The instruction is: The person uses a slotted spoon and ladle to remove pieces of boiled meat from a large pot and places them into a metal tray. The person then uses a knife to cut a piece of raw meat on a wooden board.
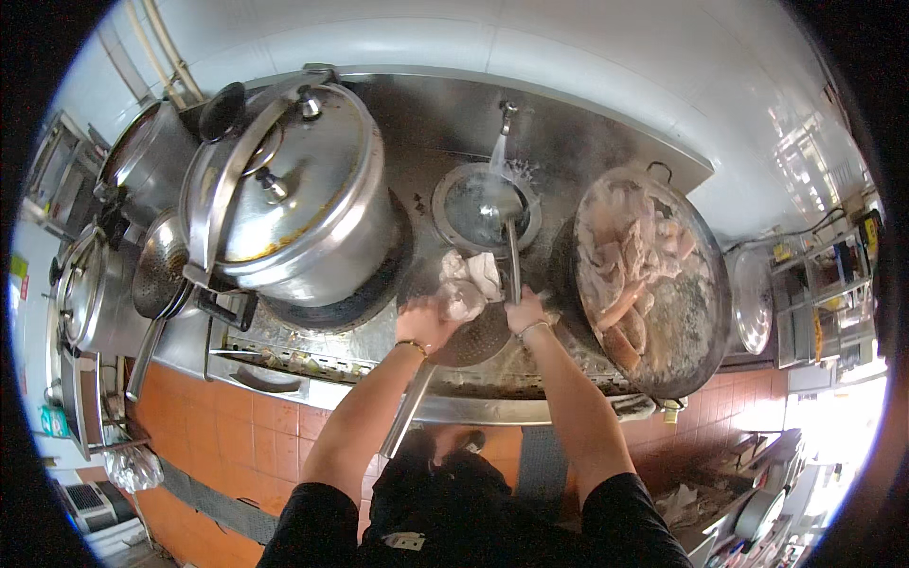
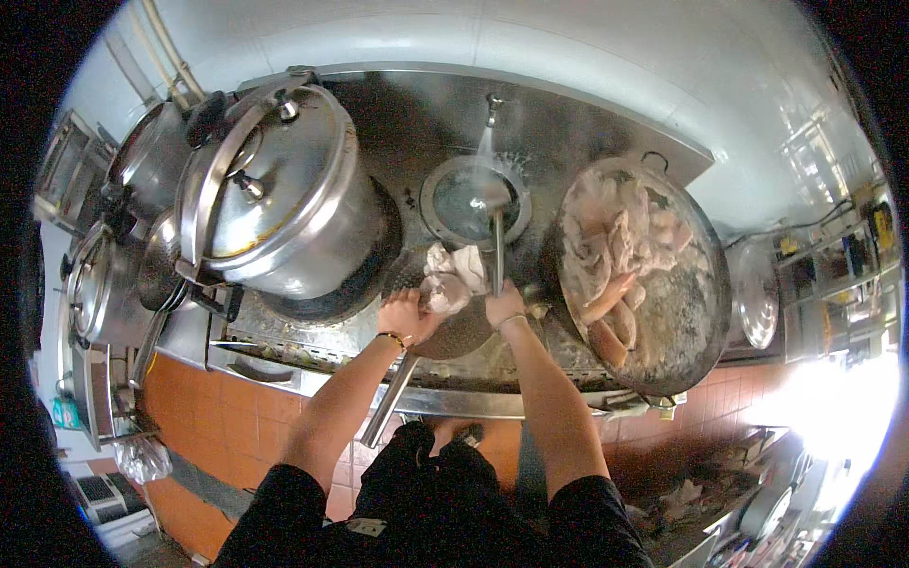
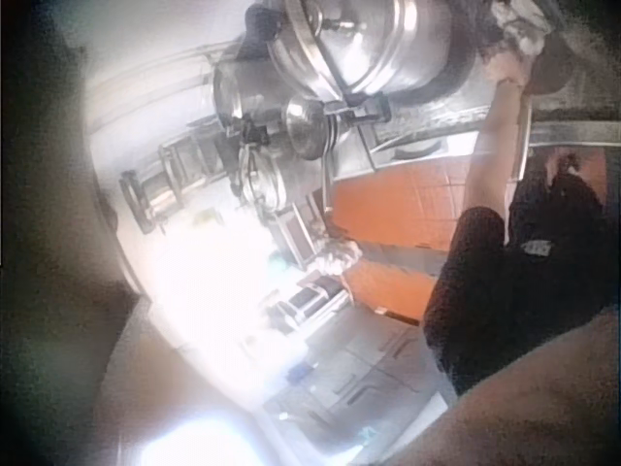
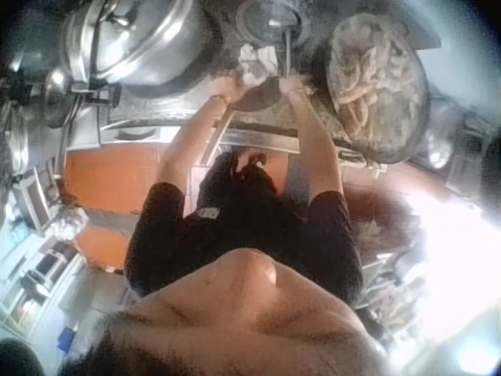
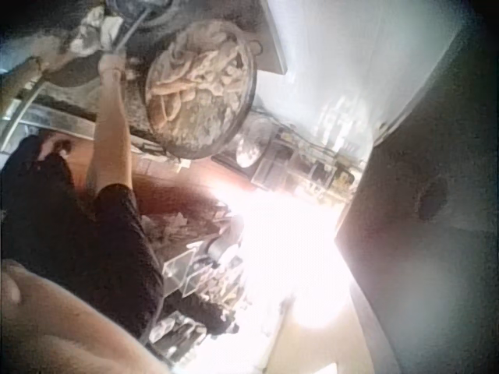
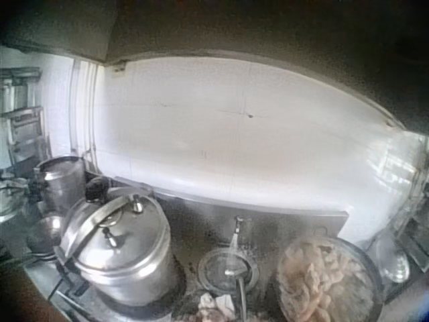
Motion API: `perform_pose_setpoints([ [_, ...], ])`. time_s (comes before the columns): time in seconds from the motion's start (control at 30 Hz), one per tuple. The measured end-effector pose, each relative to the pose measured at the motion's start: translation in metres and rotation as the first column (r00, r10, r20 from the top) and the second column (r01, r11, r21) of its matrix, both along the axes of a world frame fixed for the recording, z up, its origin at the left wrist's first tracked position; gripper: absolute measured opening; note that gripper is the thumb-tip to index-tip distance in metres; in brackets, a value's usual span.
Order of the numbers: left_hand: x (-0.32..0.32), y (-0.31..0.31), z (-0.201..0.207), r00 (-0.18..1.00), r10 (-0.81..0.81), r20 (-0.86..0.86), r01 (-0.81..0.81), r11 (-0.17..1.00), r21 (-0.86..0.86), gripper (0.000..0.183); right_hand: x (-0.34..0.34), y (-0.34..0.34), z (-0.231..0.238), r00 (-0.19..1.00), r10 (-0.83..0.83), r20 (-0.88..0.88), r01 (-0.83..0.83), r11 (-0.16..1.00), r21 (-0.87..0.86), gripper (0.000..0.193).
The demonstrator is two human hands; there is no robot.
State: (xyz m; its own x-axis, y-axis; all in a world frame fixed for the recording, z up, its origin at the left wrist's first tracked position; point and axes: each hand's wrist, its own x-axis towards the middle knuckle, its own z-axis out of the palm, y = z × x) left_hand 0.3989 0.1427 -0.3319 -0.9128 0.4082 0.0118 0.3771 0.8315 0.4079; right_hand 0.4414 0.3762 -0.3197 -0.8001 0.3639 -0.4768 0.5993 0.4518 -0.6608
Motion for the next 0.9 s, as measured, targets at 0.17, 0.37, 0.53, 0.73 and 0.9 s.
perform_pose_setpoints([
  [0.17,-0.016,-0.004,-0.013,0.941,0.236,0.243,-0.291,0.931,0.219,0.032,0.025,0.003,0.003,0.853,-0.424,0.304,0.338,0.003,-0.941,0.02],
  [0.37,-0.011,0.015,-0.025,0.979,-0.064,0.196,0.068,0.998,-0.015,0.073,0.141,0.013,0.108,0.89,-0.416,0.189,0.217,0.022,-0.976,0.024],
  [0.53,-0.005,0.016,-0.013,0.958,-0.285,0.018,0.285,0.951,-0.12,0.084,0.194,0.01,0.187,0.901,-0.371,0.225,0.331,0.251,-0.91,0.035],
  [0.73,0.003,0.026,-0.031,0.96,-0.277,-0.043,0.262,0.942,-0.21,0.058,0.233,-0.007,0.207,0.949,-0.278,0.148,0.28,0.531,-0.799,0.045],
  [0.9,0.014,0.051,-0.038,0.924,-0.331,-0.192,0.254,0.906,-0.337,0.049,0.261,-0.007,0.227,0.951,-0.275,0.139,0.276,0.558,-0.782,0.05],
])
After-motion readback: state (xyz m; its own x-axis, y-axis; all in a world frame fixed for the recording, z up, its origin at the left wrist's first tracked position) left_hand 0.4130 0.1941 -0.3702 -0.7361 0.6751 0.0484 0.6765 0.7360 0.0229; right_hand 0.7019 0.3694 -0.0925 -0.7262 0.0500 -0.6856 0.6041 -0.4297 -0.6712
